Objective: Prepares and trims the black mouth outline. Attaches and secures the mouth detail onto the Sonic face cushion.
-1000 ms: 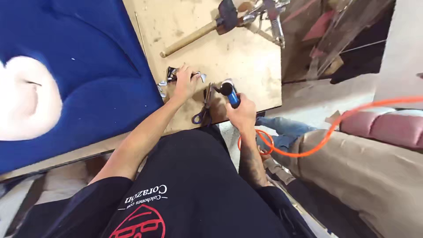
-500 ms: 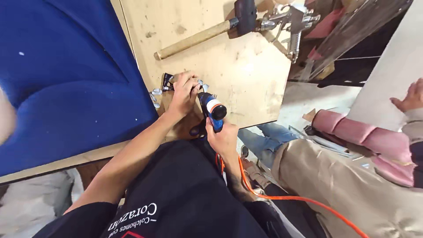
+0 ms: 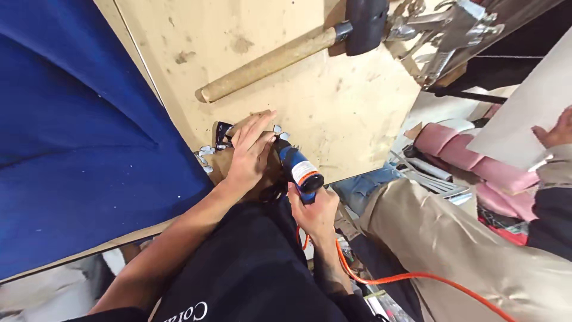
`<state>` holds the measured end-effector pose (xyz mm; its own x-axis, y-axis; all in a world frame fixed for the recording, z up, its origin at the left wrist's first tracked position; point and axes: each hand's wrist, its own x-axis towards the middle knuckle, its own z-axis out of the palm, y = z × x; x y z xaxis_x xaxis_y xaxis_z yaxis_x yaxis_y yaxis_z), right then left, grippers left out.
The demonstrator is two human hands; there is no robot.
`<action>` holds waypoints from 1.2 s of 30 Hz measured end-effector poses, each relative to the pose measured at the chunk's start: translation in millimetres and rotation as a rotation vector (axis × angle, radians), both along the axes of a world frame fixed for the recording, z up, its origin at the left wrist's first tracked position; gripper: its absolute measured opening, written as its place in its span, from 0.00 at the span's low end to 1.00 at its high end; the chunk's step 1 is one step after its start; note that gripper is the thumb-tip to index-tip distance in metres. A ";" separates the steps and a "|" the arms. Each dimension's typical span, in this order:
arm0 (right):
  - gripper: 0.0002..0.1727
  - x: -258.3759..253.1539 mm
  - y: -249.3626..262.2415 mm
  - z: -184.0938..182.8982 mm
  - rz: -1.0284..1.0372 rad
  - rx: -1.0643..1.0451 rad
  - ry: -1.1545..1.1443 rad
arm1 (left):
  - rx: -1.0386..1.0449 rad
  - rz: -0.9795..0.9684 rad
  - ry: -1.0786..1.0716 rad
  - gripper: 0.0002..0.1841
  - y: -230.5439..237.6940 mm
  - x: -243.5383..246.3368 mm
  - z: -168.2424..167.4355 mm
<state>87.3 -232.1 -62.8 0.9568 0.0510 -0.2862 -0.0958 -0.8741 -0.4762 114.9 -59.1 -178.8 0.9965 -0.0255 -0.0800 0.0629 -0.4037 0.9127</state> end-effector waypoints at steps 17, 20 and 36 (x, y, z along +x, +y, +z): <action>0.16 2.8 6.4 2.6 0.044 -0.018 0.116 | 0.051 0.025 -0.058 0.17 -1.1 2.0 -0.5; 0.15 2.8 9.0 2.5 0.040 -0.033 0.133 | 0.063 0.031 -0.078 0.17 -1.4 2.4 -0.1; 0.29 -5.5 -71.2 -30.9 -0.072 -0.333 -0.199 | 0.378 -0.331 -0.063 0.15 33.1 9.9 24.6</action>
